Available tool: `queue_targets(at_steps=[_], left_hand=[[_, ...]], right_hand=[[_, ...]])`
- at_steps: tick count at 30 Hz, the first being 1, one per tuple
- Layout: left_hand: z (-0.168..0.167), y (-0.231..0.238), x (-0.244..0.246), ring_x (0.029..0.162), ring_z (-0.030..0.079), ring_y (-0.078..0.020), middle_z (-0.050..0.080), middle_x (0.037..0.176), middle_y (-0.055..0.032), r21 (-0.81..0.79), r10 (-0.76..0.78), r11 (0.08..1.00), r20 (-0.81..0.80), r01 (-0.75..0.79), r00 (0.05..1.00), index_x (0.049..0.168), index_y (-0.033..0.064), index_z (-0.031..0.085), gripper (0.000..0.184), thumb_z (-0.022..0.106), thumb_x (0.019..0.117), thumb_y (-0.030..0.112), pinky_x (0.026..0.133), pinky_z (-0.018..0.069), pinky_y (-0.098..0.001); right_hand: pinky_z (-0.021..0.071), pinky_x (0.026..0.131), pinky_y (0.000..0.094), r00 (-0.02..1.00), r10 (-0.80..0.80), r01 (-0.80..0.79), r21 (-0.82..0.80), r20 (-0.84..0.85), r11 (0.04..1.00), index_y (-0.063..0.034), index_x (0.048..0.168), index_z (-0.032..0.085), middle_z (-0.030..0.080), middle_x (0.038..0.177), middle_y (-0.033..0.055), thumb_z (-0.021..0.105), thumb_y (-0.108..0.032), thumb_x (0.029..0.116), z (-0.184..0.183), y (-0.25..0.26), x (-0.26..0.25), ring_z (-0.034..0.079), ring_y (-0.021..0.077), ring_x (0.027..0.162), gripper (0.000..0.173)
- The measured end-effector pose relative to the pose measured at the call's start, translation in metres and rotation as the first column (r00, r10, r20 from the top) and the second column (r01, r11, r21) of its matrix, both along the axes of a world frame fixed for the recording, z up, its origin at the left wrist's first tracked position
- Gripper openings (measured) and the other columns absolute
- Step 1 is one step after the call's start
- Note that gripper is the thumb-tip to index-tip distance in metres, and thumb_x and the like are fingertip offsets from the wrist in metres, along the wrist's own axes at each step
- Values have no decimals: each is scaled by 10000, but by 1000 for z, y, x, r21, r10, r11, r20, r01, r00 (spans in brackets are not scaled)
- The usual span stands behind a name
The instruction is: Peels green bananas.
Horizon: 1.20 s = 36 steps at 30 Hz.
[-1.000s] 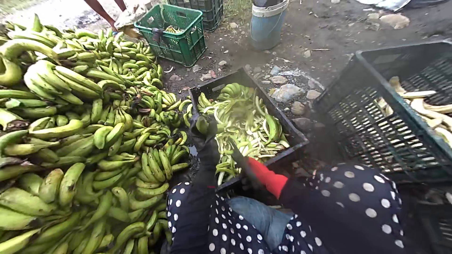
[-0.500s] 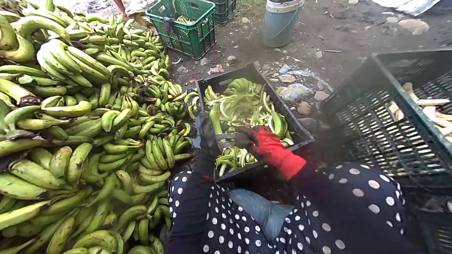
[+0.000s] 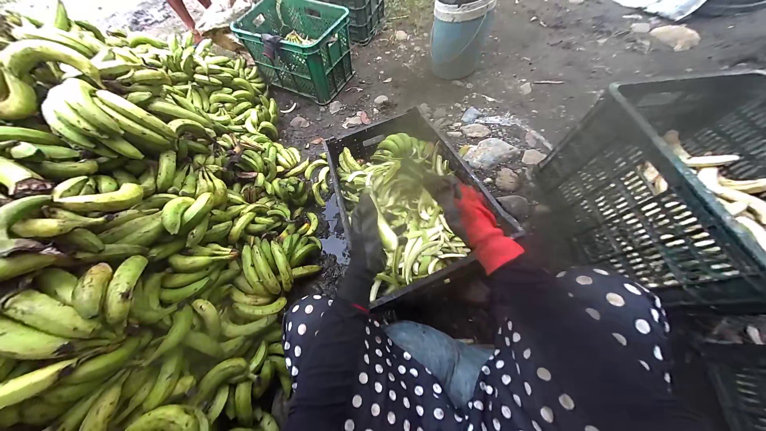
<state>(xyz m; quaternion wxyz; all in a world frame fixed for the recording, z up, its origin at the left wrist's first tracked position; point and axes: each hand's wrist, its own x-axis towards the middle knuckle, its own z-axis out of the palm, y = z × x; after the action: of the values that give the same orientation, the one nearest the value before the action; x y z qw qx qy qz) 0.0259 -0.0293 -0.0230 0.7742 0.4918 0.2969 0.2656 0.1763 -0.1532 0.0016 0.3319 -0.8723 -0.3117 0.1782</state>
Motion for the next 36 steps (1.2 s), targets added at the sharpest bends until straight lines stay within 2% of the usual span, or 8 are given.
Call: queue_targets(at_steps=[8, 12, 16, 21, 24, 27, 33, 36], left_hand=[[-4, 20, -2, 981, 612, -155, 623, 1189, -70, 350, 376, 879, -90, -324, 922, 1450, 185, 456, 491, 304, 1090, 483, 839, 541, -406], [0, 1, -7, 783, 645, -140, 659, 959, -75, 234, -74, 965, -173, 114, 982, 1302, 14, 521, 393, 293, 1083, 247, 704, 572, -327], [4, -14, 3, 691, 664, -204, 663, 877, -95, 50, -265, 960, -152, 275, 952, 1350, 87, 496, 500, 174, 1116, 390, 620, 593, -372], [-4, 9, 8, 827, 667, -162, 673, 1004, -27, 90, 209, 975, -47, -204, 977, 1362, 224, 504, 648, 140, 1041, 654, 716, 584, -388], [-6, 15, 13, 1207, 552, -271, 534, 1392, -156, 184, 494, 863, -111, -471, 862, 1506, 114, 396, 584, 223, 1099, 495, 994, 474, -518], [-14, 23, 16, 1062, 579, -294, 539, 1267, -203, 168, 611, 782, -12, -601, 792, 1464, 44, 385, 522, 271, 1112, 412, 879, 528, -514], [-9, 17, -3, 872, 637, -122, 660, 1114, -13, 239, 49, 971, -119, -19, 992, 1436, 303, 500, 577, 181, 1060, 603, 725, 566, -359], [-9, 22, -1, 658, 685, -174, 704, 879, -74, 22, -304, 952, -12, 304, 953, 1336, 155, 525, 478, 216, 1095, 429, 549, 598, -319]], right_hand=[[404, 968, 710, 963, 270, -260, -241, 7, 935, -270, 1429, 603, 579, 1376, 250, 497, -548, 1004, 6, 0, -47, 487, 498, 1318, 519], [428, 913, 722, 993, 116, -111, -223, 9, 968, -237, 1409, 610, 584, 1355, 270, 576, -429, 1013, -1, 18, -30, 494, 518, 1296, 441], [458, 873, 745, 997, -63, 56, -135, -43, 989, -208, 1390, 599, 619, 1284, 287, 517, -394, 1060, -13, 18, 0, 554, 545, 1206, 389], [459, 877, 736, 998, 43, -50, -145, -55, 988, -236, 1416, 583, 627, 1280, 265, 514, -374, 1057, -8, 12, -16, 559, 524, 1211, 391], [437, 948, 705, 984, 169, -176, -223, -51, 959, -269, 1437, 578, 596, 1354, 247, 514, -471, 1026, -7, 9, -39, 513, 495, 1295, 462], [396, 970, 723, 976, 216, -211, -238, -8, 948, -315, 1481, 544, 567, 1389, 260, 495, -553, 1005, -7, 7, -51, 472, 508, 1329, 535], [449, 888, 710, 989, 149, -148, -224, -9, 963, -291, 1443, 574, 598, 1349, 249, 532, -456, 1030, -7, 18, -31, 528, 501, 1264, 447], [447, 902, 712, 993, 111, -119, -199, -49, 973, -284, 1438, 581, 595, 1360, 236, 541, -400, 1043, -14, 19, -21, 524, 492, 1271, 413]])
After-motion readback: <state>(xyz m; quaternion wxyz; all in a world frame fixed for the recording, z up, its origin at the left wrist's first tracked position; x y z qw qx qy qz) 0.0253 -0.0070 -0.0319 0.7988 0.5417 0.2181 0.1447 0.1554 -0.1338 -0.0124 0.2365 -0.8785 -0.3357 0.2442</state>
